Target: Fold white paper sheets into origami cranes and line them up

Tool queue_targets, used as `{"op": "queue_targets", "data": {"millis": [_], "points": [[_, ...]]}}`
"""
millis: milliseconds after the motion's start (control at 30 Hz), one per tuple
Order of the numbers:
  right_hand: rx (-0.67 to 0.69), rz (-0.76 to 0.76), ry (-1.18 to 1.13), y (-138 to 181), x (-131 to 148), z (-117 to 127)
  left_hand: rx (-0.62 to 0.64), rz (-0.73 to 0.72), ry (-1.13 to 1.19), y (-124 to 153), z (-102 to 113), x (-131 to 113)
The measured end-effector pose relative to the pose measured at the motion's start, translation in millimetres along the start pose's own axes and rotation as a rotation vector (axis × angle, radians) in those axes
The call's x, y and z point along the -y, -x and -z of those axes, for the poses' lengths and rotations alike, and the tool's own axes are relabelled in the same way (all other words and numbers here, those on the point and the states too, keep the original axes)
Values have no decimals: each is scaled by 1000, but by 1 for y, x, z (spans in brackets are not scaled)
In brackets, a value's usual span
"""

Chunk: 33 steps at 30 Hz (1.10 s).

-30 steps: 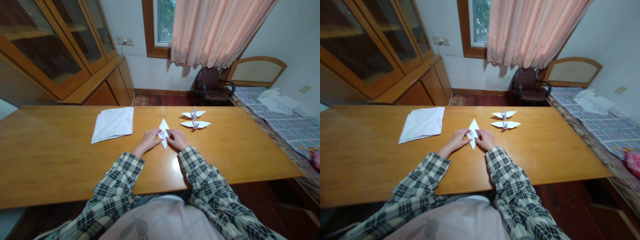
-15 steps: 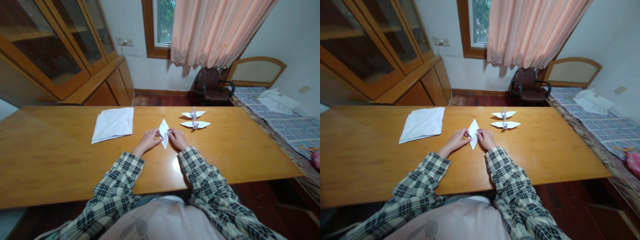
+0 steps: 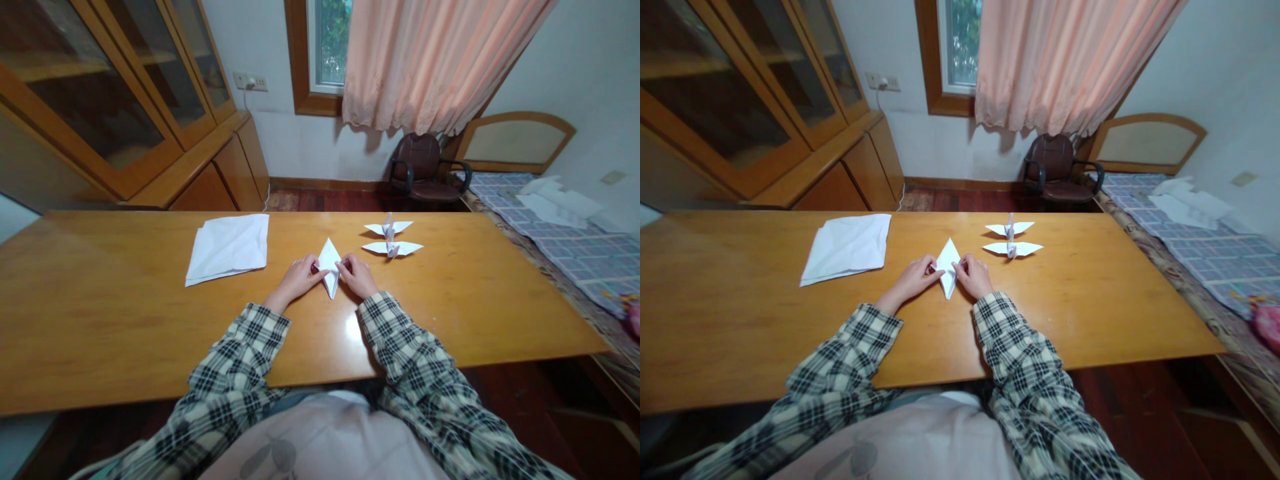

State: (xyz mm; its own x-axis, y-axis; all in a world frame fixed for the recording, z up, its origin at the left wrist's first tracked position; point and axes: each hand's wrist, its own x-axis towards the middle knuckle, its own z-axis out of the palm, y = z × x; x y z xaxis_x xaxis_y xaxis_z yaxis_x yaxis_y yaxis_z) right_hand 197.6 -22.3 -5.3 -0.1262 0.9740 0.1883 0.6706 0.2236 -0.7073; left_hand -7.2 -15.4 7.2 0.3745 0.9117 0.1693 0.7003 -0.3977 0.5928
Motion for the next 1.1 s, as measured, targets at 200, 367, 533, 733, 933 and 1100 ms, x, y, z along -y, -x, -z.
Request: {"op": "queue_targets", "data": {"millis": [200, 367, 533, 733, 933, 1100], "points": [[-1, -4, -14, 0, -1, 1, -3, 6, 3, 0, 3, 2], [22, -11, -8, 0, -2, 4, 15, -9, -77, -2, 3, 7], [50, 3, 38, 0, -5, 6, 1, -55, -142, -1, 6, 14], [67, 7, 128, 0, -8, 8, -29, -86, -159, 5, 10, 18], [101, 0, 178, 0, -6, 14, -24, -158, -94, 6, 8, 20], [95, -3, 173, 0, -7, 15, 31, -238, -72, 5, 3, 22]]}}
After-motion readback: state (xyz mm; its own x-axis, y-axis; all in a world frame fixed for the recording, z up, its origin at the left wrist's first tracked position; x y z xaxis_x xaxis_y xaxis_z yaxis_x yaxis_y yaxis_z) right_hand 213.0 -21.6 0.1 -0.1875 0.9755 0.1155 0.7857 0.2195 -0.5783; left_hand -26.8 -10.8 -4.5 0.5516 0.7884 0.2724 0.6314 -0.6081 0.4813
